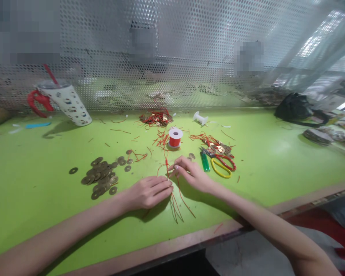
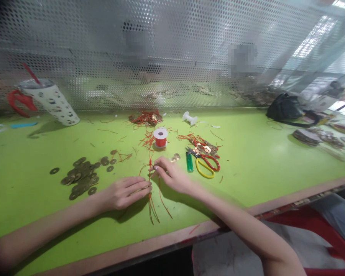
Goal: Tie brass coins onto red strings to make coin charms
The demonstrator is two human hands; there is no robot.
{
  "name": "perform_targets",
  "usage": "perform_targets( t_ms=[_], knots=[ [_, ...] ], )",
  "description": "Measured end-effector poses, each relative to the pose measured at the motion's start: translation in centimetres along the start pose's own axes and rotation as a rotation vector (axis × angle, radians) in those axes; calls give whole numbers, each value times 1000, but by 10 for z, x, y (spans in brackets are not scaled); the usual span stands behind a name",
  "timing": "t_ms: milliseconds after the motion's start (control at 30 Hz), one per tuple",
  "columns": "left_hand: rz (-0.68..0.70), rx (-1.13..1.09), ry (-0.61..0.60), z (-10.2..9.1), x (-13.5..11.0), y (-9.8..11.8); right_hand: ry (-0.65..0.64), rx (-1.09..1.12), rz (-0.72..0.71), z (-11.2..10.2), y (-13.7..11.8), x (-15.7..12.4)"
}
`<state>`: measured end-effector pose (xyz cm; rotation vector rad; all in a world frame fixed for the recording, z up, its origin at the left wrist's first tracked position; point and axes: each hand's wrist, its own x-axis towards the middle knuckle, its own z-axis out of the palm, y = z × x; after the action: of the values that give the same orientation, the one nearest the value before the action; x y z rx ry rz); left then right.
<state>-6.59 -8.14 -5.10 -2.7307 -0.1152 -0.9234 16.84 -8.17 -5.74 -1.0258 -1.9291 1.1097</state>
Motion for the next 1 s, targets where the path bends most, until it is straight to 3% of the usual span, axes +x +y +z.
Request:
perform_targets(
  t_ms=[267,433,600,1000],
  knots=[
    [-56,-63,-15,-2,1,2,-53,175,14,3,7,1],
    [-347,-296,-28,-1,-8,-6,-34,141,13,4,8,2],
    [-593,-342,-195,12,-20,-12,-83,254,32,6,10,2],
    [-561,-297,-255,18,-23,-10,-144,343,94,3,-3,-7]
  ],
)
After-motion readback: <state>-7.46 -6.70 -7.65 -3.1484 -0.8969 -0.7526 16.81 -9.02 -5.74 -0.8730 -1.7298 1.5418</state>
